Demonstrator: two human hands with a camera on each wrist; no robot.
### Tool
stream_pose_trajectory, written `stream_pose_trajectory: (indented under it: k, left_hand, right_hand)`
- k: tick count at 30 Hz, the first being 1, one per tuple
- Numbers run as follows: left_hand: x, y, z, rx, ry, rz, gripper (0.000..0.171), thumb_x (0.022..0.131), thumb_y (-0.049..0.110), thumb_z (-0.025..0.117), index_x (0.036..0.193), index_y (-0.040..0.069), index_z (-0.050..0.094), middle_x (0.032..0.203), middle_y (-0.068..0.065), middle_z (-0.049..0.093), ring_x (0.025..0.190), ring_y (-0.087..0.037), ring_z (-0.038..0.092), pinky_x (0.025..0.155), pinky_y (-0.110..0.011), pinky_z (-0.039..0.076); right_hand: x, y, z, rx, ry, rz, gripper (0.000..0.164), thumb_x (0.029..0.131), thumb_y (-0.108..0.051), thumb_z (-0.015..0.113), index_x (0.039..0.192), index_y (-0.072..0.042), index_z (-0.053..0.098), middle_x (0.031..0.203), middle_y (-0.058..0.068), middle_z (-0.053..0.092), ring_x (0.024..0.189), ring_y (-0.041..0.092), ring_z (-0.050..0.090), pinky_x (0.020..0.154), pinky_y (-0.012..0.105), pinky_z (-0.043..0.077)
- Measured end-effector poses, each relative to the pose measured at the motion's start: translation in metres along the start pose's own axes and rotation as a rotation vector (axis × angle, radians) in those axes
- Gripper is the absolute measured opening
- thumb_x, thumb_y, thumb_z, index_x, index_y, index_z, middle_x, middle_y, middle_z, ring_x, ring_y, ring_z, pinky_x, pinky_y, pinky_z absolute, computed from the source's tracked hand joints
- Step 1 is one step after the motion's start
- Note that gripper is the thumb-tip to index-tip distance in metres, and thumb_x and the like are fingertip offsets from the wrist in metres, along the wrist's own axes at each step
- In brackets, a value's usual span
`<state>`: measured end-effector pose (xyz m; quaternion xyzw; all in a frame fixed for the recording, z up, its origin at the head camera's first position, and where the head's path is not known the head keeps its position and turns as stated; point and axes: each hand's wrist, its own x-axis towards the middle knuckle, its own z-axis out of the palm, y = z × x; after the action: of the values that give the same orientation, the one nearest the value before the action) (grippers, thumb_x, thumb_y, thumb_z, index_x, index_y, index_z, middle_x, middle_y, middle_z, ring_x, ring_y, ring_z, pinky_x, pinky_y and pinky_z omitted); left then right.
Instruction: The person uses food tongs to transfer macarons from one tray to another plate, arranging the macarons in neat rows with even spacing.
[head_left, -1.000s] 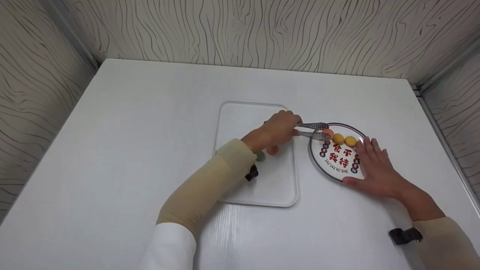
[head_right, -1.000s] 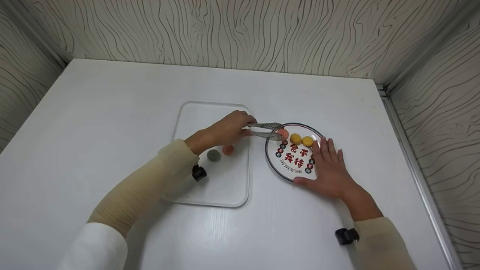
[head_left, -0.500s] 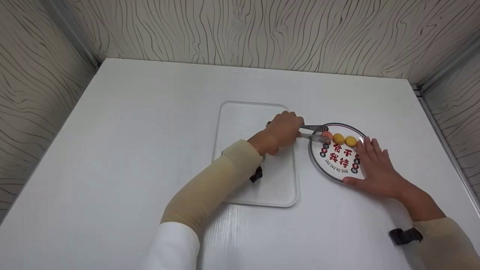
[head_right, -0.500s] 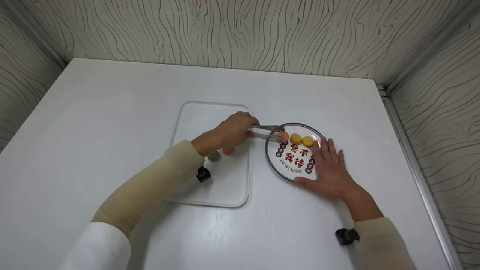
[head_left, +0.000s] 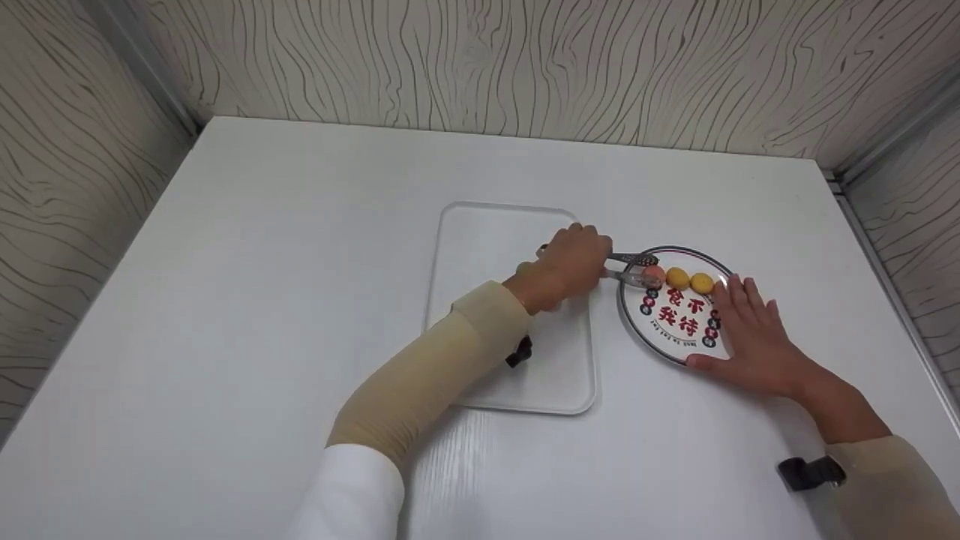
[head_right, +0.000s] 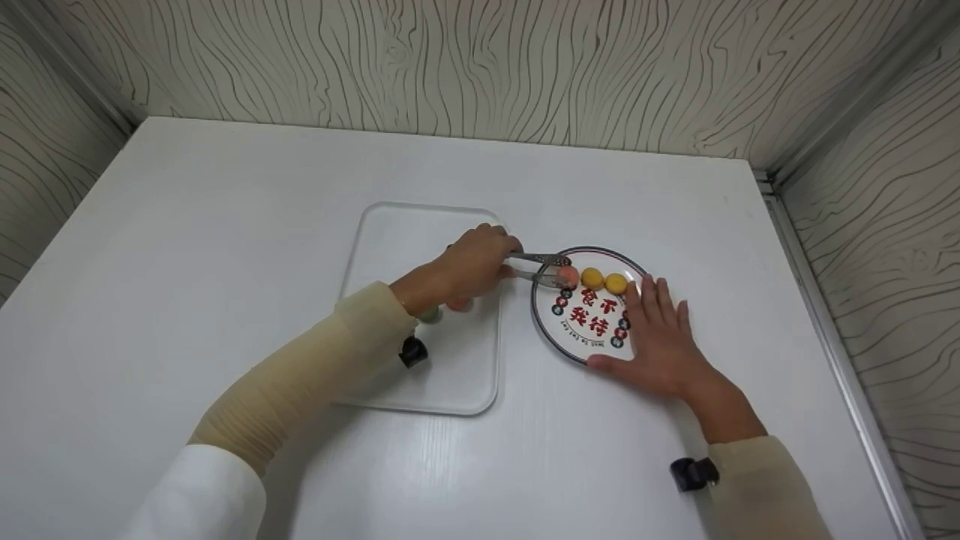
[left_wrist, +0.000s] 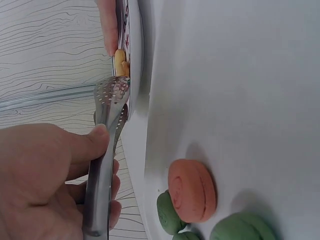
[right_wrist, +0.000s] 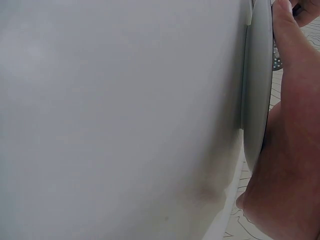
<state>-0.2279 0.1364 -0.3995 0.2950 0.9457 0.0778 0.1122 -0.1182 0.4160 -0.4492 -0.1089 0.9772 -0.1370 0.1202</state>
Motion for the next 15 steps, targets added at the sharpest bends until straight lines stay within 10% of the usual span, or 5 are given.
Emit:
stream_pose_trajectory:
  k: [15]
  left_hand:
    - [0.0026,0.0084,0.0027,0.069,0.037,0.005,0.034,0.103,0.030,0.063,0.133,0.014,0.065,0.122,-0.001,0.065,0.115,-0.017,0.055,0.103,-0.031,0.044]
  right_hand:
    - [-0.0002,0.0005,0.0001,-0.008,0.014,-0.015,0.123,0.088,-0.060,0.070,0.157,0.010,-0.004,0.163,0.035,-0.011,0.149,0.050,-0.017,0.113,0.074,-0.005]
